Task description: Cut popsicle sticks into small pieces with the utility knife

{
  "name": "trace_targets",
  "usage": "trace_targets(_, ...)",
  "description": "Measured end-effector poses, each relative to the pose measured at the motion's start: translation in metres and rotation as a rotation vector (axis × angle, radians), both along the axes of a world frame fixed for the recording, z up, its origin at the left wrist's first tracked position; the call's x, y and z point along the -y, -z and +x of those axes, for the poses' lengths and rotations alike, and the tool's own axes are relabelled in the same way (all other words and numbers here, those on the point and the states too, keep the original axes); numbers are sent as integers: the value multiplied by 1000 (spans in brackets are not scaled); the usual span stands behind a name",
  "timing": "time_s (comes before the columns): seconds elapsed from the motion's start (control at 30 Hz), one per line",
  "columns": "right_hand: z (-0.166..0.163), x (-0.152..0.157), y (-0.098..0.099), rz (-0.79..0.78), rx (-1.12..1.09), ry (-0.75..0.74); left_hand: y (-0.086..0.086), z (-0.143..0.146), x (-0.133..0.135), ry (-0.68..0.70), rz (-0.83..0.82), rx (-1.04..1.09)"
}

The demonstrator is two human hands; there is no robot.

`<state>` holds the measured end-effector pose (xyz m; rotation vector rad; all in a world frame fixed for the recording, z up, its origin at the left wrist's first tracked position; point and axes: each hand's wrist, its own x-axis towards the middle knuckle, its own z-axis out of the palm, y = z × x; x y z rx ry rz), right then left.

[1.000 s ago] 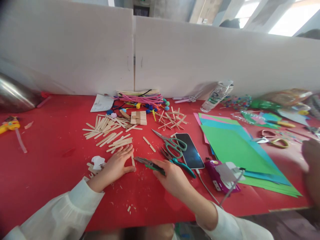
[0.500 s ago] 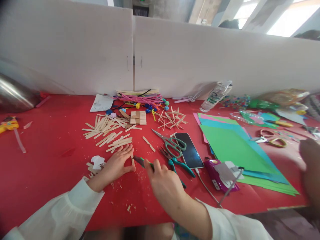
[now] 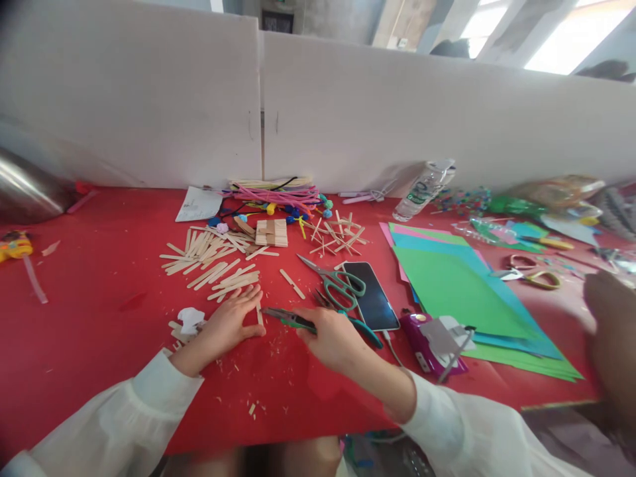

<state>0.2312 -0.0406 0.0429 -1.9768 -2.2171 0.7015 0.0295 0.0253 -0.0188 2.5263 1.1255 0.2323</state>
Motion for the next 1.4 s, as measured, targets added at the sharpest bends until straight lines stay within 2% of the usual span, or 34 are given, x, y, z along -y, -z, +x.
trace_targets(0.1,10,3,21,-75,-316,71,1,0,0,-12,3,0)
trace_targets(0.2,10,9,31,-55,-437,72,2,0,0,-7,14,-4)
trace_targets(0.27,7,12,30,27,-317,79,3,-1,0,3,21,2)
trace_targets(0.33,4,16,27,129,-86,75,4,-2,0,10,24,12)
trace_targets(0.43,-3,20,19,216,213,-9,5,-3,0,18,29,26)
trace_targets(0.63,-24,24,-1,161,606,-205,3,-1,1,7,32,7)
trace_targets(0.83,-44,13,-25,144,699,-328,0,1,2,12,50,-1)
trace_targets(0.97,-44,2,-34,76,669,-337,1,3,2,-2,45,15)
trace_targets(1.1,-32,-1,-32,66,534,-280,1,4,2,-21,10,25)
trace_targets(1.23,-15,1,-20,35,277,-73,3,3,0,-39,-20,10)
trace_targets(1.4,1,1,1,-75,-121,35,2,2,0,-25,-20,7)
